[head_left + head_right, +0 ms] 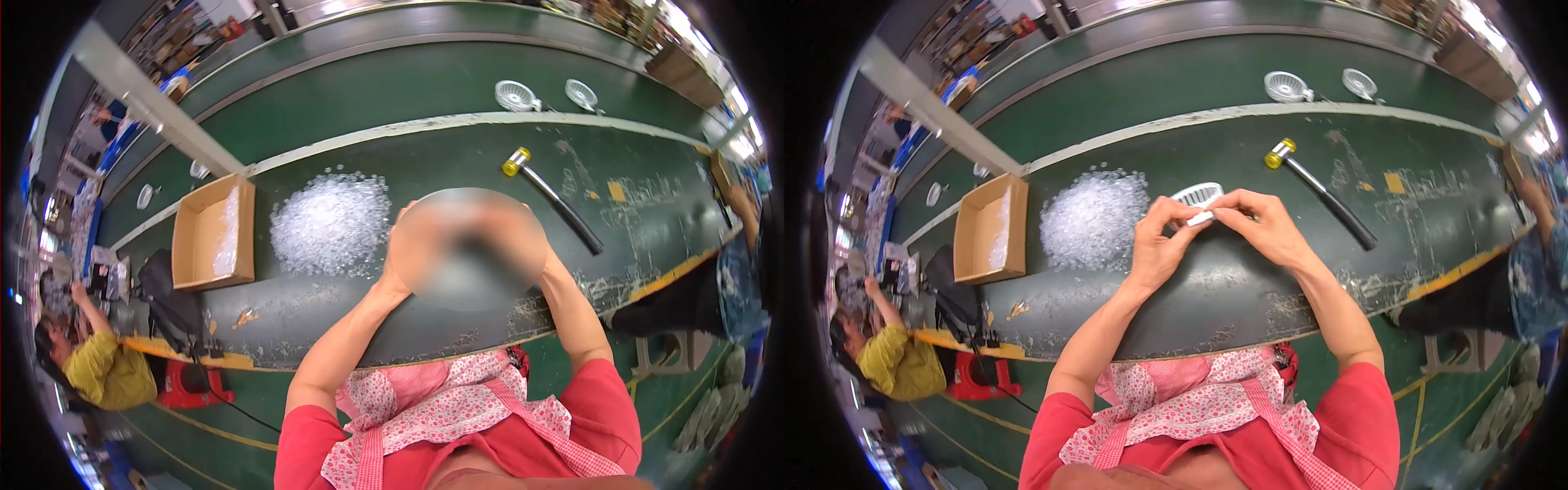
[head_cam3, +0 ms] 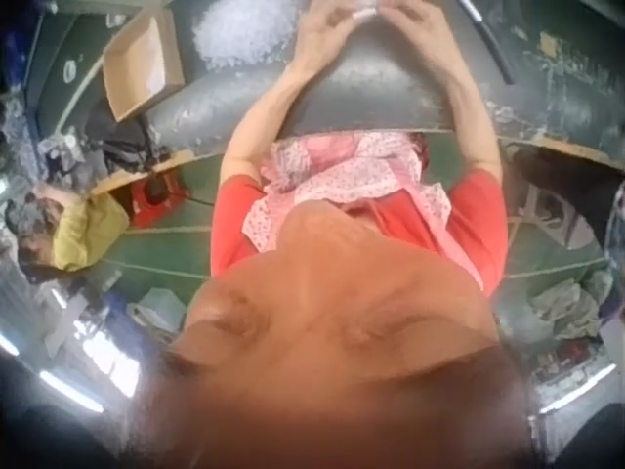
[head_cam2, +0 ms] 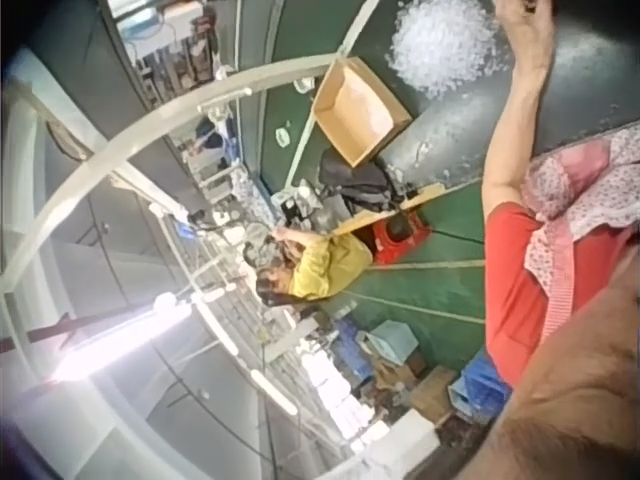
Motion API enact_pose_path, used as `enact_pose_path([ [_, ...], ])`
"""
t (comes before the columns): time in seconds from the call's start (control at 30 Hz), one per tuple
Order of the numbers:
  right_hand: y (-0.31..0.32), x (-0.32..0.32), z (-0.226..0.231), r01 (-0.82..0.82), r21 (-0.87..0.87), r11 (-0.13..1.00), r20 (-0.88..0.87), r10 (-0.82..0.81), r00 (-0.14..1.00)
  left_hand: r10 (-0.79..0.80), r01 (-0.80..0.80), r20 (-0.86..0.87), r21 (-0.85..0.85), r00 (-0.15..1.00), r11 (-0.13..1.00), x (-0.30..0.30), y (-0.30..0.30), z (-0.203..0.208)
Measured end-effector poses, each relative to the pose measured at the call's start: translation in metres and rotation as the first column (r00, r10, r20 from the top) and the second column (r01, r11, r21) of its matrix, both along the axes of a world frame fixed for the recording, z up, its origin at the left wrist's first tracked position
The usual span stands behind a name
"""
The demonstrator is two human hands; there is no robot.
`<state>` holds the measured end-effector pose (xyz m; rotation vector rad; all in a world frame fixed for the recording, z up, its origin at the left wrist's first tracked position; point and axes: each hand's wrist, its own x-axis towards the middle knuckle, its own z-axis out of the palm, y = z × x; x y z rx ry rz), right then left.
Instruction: The person assembles small plastic components by inserting plastic inserts into a circular plastic housing, using a hammer to seat the parts.
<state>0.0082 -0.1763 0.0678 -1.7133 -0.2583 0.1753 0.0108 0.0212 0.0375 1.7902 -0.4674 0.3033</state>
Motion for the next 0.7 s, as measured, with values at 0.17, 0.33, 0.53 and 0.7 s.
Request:
enact_pose_path([
  [0.17, 0.002, -0.005, 0.002, 0.058, -0.097, 0.994, 0.248, -0.033, 0.968, -0.375, 0.205, -0.341, -0.442, 0.862, 0.873, -0.001, -0.001, 0.003],
  [0.33, -0.002, 0.015, -0.013, 0.330, -0.094, 0.939, 0.281, -0.293, 0.914, 0.060, -0.064, 0.045, 0.091, 0.997, 0.994, -0.002, -0.007, 0.002],
  [0.53, -0.021, 0.028, -0.052, 0.367, -0.555, 0.747, 0.578, 0.029, 0.815, -0.130, -0.147, 0.426, 0.558, 0.896, 0.817, -0.007, -0.017, -0.025],
  [0.7, -0.057, 0.011, -0.024, 0.293, -0.605, 0.741, 0.521, 0.089, 0.849, -0.134, -0.178, 0.428, 0.611, 0.894, 0.771, -0.013, -0.015, -0.029],
])
